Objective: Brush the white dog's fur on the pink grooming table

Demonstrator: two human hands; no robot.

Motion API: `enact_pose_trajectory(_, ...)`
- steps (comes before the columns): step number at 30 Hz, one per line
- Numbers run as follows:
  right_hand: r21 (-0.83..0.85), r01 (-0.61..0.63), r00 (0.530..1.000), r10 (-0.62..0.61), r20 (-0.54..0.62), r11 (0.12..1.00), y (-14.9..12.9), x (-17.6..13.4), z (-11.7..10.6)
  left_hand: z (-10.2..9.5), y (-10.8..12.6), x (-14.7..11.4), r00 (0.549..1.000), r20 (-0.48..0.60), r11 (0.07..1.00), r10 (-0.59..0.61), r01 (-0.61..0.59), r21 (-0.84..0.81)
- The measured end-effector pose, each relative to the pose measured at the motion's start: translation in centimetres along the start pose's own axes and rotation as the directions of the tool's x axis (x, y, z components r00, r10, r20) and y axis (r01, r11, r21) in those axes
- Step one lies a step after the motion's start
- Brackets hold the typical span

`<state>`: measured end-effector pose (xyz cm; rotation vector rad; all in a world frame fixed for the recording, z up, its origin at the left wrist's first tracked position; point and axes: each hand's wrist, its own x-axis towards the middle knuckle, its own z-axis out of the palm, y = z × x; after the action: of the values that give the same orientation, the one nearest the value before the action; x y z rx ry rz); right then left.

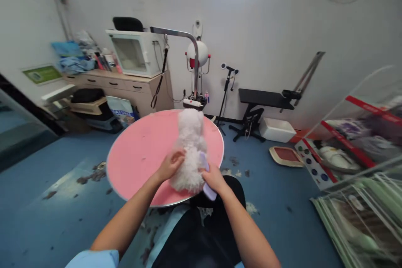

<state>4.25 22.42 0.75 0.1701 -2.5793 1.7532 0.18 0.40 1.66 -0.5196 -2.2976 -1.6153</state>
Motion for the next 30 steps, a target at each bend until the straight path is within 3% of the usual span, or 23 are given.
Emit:
enact_pose_trajectory(2, -0.010, -0.022, 0.999, 0.022, 0.046, 1.000, 0.4, -0.7, 3.7, -2.3, -0.8, -0.4, 0.942, -0.251, 0.975, -0.223, 0.212, -0.071)
enact_pose_trajectory(3, -0.007, -0.025, 0.998, 0.025, 0.060, 1.000, 0.7, -1.5, 5.5, -2.9, -1.1, -0.5, 0.911, -0.263, 0.948, -0.318, 0.304, -0.093)
enact_pose_trajectory(5, 0.038, -0.056, 0.995, 0.053, 0.080, 0.998, 1.4, -3.7, 8.9, -2.8, -1.7, -1.1, 0.907, -0.131, 0.916, -0.399, 0.389, -0.093)
enact_pose_trajectory(8, 0.256, -0.264, 0.963, 0.238, 0.128, 0.930, 2.7, -8.7, 12.1, -0.7, -2.1, -3.1, 0.889, 0.053, 0.884, -0.455, 0.458, -0.096)
enact_pose_trajectory(9, 0.327, -0.354, 0.933, 0.309, 0.182, 0.876, 3.3, -10.7, 12.5, -0.1, -2.2, -3.9, 0.878, 0.111, 0.871, -0.467, 0.478, -0.117)
enact_pose_trajectory(11, 0.329, -0.465, 0.861, 0.333, 0.384, 0.822, 4.5, -14.7, 12.0, 0.7, -2.2, -5.6, 0.860, 0.178, 0.852, -0.478, 0.504, -0.145)
enact_pose_trajectory(13, 0.204, -0.437, 0.767, 0.245, 0.592, 0.876, 5.0, -17.7, 10.4, 0.7, -2.1, -6.8, 0.864, 0.171, 0.863, -0.473, 0.494, -0.109)
enact_pose_trajectory(14, 0.168, -0.378, 0.757, 0.200, 0.622, 0.910, 4.8, -18.3, 9.3, 0.5, -2.0, -7.3, 0.873, 0.153, 0.876, -0.463, 0.477, -0.069)
enact_pose_trajectory(15, 0.155, -0.311, 0.775, 0.156, 0.613, 0.938, 4.2, -18.2, 8.2, 0.4, -1.8, -7.7, 0.881, 0.143, 0.888, -0.451, 0.459, -0.029)
enact_pose_trajectory(16, 0.170, -0.246, 0.827, 0.115, 0.550, 0.954, 3.2, -17.1, 7.0, 0.3, -1.5, -8.0, 0.888, 0.145, 0.897, -0.437, 0.442, 0.001)
enact_pose_trajectory(18, 0.229, -0.109, 0.951, 0.034, 0.308, 0.967, 0.5, -12.8, 5.0, 0.1, -1.0, -8.7, 0.898, 0.170, 0.913, -0.406, 0.406, 0.035)
enact_pose_trajectory(19, 0.216, -0.011, 0.982, -0.030, 0.188, 0.976, -1.0, -10.0, 4.2, 0.0, -0.7, -9.0, 0.902, 0.184, 0.920, -0.391, 0.390, 0.044)
enact_pose_trajectory(23, 0.073, 0.281, 0.957, -0.273, -0.101, 0.957, -6.2, 0.0, 1.7, 0.0, -0.3, -10.0, 0.914, 0.165, 0.929, -0.371, 0.368, 0.049)
enact_pose_trajectory(25, 0.039, 0.449, 0.847, -0.411, -0.337, 0.893, -7.4, 1.6, 1.0, -0.2, -0.4, -10.3, 0.915, 0.154, 0.928, -0.372, 0.371, 0.035)
enact_pose_trajectory(26, 0.041, 0.500, 0.824, -0.461, -0.329, 0.865, -7.6, 1.6, 0.8, -0.2, -0.5, -10.4, 0.914, 0.157, 0.927, -0.374, 0.373, 0.034)
enact_pose_trajectory(27, 0.059, 0.523, 0.835, -0.498, -0.234, 0.850, -7.6, 1.3, 0.7, -0.3, -0.5, -10.4, 0.911, 0.167, 0.926, -0.377, 0.376, 0.038)
enact_pose_trajectory(29, 0.098, 0.470, 0.874, -0.478, 0.085, 0.877, -7.1, 0.4, 0.7, -0.4, -0.6, -10.2, 0.903, 0.172, 0.919, -0.393, 0.388, 0.063)
enact_pose_trajectory(30, 0.095, 0.430, 0.887, -0.439, 0.145, 0.898, -6.7, 0.0, 0.8, -0.4, -0.6, -10.1, 0.902, 0.168, 0.917, -0.398, 0.390, 0.080)
